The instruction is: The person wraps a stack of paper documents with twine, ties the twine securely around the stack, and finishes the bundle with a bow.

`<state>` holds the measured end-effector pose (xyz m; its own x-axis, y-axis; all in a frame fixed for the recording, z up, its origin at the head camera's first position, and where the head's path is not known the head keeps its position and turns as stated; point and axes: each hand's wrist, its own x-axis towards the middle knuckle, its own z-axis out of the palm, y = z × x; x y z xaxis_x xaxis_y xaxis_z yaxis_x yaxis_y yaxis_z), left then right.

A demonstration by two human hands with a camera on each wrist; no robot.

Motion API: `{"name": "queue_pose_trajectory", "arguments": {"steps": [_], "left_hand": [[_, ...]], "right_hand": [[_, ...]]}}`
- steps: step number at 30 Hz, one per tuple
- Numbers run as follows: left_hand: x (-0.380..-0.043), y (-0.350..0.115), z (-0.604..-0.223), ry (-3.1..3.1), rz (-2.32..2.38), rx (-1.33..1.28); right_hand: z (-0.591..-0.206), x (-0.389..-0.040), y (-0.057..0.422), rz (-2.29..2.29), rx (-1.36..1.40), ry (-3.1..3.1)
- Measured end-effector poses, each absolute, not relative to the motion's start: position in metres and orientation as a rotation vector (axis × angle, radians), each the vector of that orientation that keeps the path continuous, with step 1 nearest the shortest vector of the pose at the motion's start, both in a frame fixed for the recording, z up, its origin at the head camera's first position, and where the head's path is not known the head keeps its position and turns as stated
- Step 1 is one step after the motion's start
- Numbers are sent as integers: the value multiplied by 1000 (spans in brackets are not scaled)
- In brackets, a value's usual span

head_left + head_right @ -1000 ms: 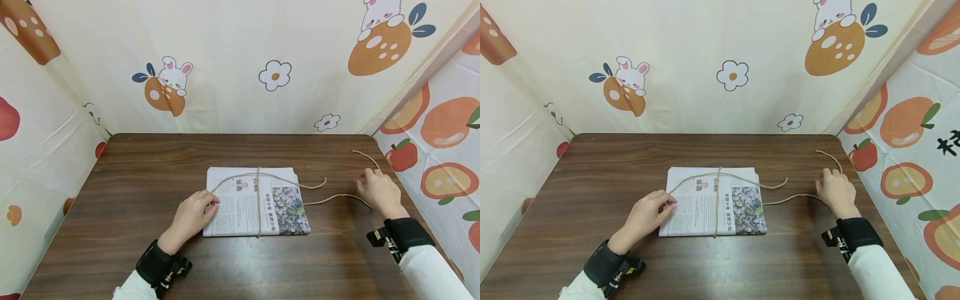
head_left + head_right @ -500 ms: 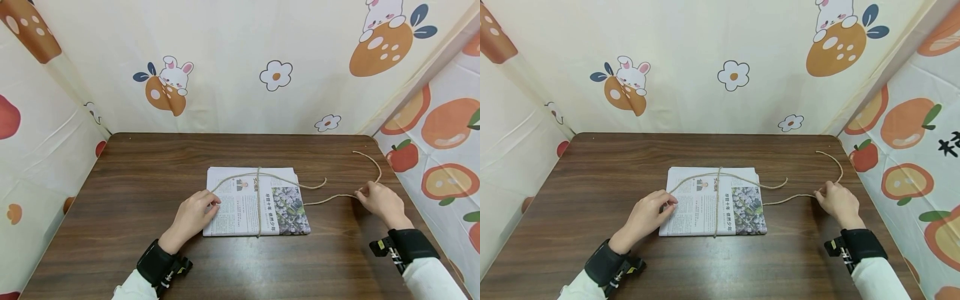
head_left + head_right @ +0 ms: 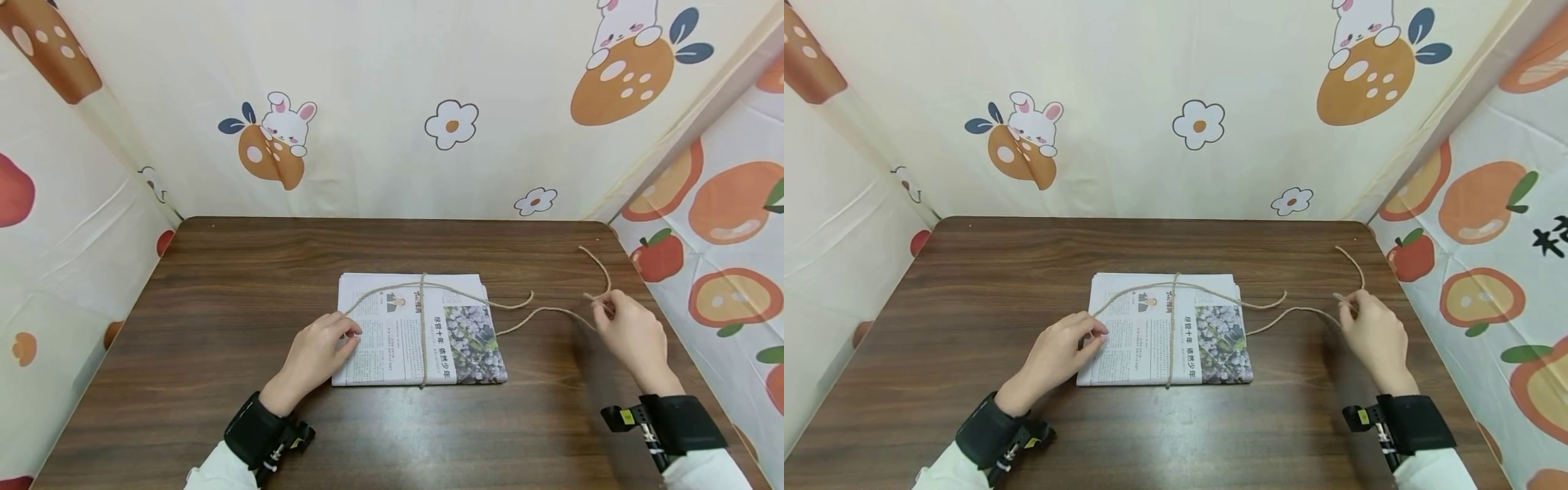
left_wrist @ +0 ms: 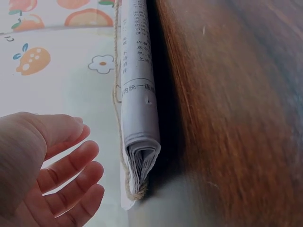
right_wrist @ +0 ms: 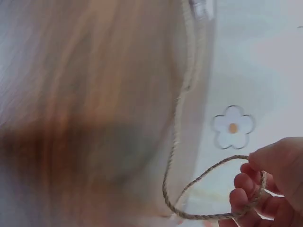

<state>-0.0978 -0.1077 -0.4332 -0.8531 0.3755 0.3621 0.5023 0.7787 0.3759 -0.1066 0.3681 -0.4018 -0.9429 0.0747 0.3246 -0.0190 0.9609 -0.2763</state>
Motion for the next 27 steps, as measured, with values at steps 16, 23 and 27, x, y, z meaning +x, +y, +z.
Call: {"name": "queue_pose_trajectory", "arguments": {"steps": [16,23,27], "left_hand": [[-97,-108,-432,-2709,-689,-665],[-97,-109,-431,-2703,-692,-666],[-97,-109,-431,-2701,-689,-670]], "right_hand": [[-348,-88,336,482,-26,-2480],[-330,-78,323,511,-25,-2409],[-318,-74,318,493,-20,-2349]]}}
